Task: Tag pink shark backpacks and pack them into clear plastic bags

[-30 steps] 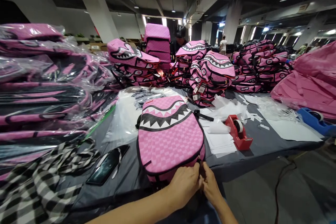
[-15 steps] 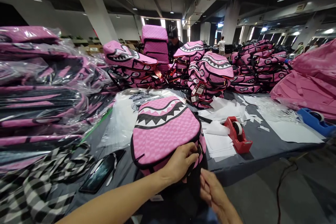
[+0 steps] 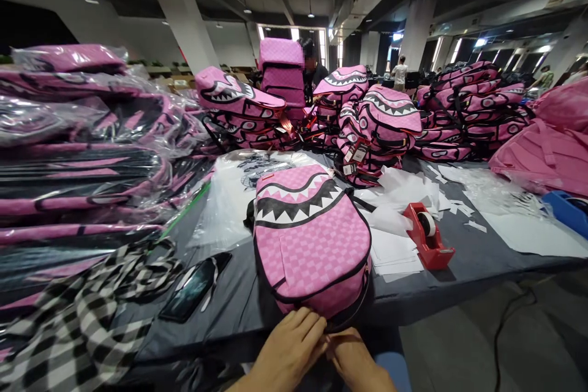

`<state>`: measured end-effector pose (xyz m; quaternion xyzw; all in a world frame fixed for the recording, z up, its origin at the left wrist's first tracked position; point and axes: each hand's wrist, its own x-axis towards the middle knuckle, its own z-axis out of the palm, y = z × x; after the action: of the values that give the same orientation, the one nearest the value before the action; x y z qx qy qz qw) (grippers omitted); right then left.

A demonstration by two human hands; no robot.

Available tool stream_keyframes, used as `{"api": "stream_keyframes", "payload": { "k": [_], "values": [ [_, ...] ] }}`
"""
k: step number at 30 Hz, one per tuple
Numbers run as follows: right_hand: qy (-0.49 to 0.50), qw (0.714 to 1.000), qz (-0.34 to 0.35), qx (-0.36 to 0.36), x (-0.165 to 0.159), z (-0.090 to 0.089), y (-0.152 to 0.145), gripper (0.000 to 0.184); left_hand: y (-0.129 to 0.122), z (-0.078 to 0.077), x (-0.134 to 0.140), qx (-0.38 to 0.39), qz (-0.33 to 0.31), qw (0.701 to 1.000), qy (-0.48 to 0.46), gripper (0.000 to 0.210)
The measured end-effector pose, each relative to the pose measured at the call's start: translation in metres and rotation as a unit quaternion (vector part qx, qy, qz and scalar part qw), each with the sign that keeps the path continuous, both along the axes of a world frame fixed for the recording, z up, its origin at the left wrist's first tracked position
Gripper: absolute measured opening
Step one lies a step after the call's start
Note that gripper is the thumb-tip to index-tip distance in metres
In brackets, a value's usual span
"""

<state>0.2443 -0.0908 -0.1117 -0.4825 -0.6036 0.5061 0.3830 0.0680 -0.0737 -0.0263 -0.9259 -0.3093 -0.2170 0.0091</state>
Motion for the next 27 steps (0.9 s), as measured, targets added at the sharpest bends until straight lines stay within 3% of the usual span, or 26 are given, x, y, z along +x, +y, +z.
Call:
{"api": "stream_keyframes", "payload": {
  "k": [2,4,8,11,13,15,19,22,24,25,27],
  "values": [
    [-0.03,0.999,-0.002,0.036,-0.005,-0.002,-0.002,0.033,-0.005,-0.013,-0.007,0.014,0.028,0.999,-0.04,0.009],
    [-0.039,0.997,-0.015,0.062,-0.018,0.0,-0.001,0.038,-0.007,-0.016,-0.003,-0.025,0.041,0.995,-0.085,0.015],
    [-0.032,0.996,-0.009,0.085,-0.037,0.025,0.006,0.041,-0.004,0.005,-0.006,-0.076,0.058,0.984,-0.15,0.023],
    [0.028,0.995,0.096,-0.031,-0.022,0.053,0.011,0.04,0.004,0.019,-0.032,-0.076,0.01,0.986,-0.15,0.031],
    [0.093,0.984,0.111,-0.107,-0.005,0.064,0.012,0.044,0.008,0.017,-0.05,-0.062,-0.013,0.991,-0.119,0.034],
    [0.135,0.983,0.051,-0.116,0.005,0.064,0.012,0.053,0.01,0.01,-0.062,-0.024,0.001,0.996,-0.084,0.036],
    [0.168,0.968,-0.115,-0.147,-0.003,0.045,0.018,0.066,0.005,0.002,-0.062,0.077,0.047,0.996,-0.003,0.022],
    [0.083,0.974,-0.163,-0.135,0.007,0.037,0.032,0.073,-0.001,0.006,-0.058,0.133,0.073,0.988,0.039,0.035],
    [-0.033,0.976,-0.202,-0.079,0.036,0.043,0.048,0.078,-0.003,0.004,-0.056,0.148,0.084,0.983,0.063,0.042],
    [-0.114,0.967,-0.225,-0.035,0.055,0.049,0.058,0.078,-0.004,0.001,-0.054,0.144,0.08,0.984,0.071,0.044],
    [-0.283,0.924,-0.25,0.063,0.097,0.066,0.083,0.068,-0.004,-0.01,-0.049,0.115,0.057,0.99,0.061,0.048]
  ]
}}
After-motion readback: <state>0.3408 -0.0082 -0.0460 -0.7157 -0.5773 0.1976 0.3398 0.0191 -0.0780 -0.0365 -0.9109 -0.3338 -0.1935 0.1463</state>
